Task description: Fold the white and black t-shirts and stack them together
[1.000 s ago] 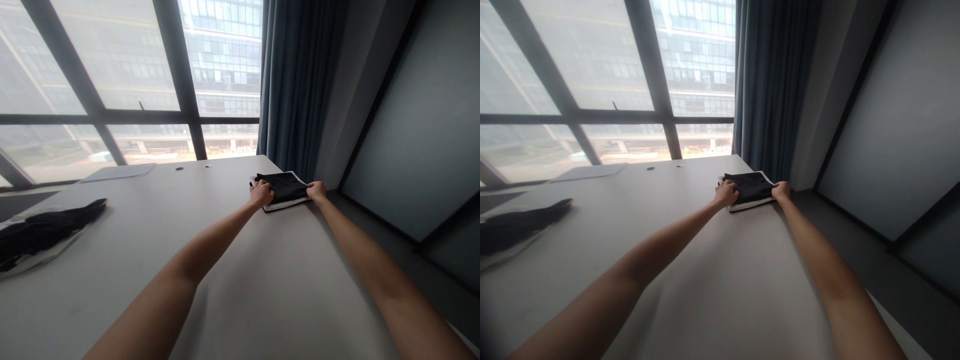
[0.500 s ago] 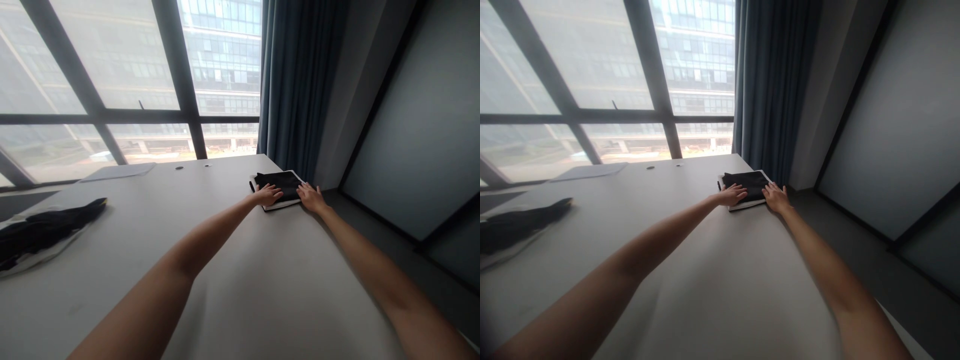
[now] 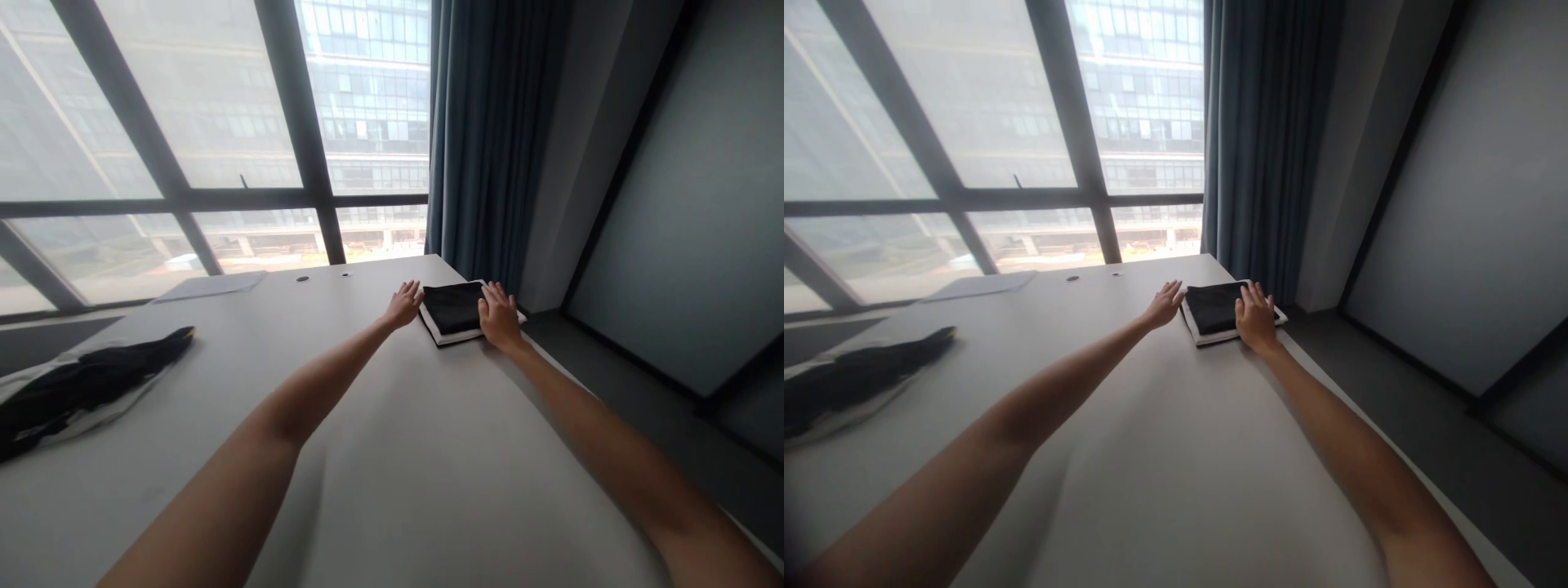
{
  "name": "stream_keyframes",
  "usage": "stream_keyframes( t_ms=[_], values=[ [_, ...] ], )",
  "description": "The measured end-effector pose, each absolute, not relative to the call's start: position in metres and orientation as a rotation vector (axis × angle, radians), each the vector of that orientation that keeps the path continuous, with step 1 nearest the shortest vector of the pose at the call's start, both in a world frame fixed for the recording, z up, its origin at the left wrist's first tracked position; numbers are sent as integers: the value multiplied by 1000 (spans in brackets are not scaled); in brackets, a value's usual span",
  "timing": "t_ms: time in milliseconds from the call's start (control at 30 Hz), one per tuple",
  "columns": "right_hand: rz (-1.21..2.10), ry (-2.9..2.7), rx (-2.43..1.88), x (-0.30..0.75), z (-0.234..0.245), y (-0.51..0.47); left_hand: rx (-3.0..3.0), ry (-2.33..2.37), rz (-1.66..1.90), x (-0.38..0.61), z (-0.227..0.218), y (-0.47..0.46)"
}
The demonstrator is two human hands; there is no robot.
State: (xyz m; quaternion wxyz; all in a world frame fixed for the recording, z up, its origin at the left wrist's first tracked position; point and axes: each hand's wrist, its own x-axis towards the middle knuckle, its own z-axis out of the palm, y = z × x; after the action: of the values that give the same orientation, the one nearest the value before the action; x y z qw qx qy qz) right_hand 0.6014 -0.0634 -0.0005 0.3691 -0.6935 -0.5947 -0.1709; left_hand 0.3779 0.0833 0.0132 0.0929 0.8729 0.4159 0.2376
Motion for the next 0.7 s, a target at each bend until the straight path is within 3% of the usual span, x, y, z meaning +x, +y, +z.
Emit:
stream_keyframes(
  t_ms=[300,567,700],
  values=[
    [-42,-1913,-1390,431,-12,-91,2746,1062,366,206,1,0],
    [319,-2094,-1430,325,-45,-93,2661,1291,233,95,-25,-94],
    [334,-2235,-1417,301,-53,-103,2660,1313,281,68,-34,-126]
  ],
)
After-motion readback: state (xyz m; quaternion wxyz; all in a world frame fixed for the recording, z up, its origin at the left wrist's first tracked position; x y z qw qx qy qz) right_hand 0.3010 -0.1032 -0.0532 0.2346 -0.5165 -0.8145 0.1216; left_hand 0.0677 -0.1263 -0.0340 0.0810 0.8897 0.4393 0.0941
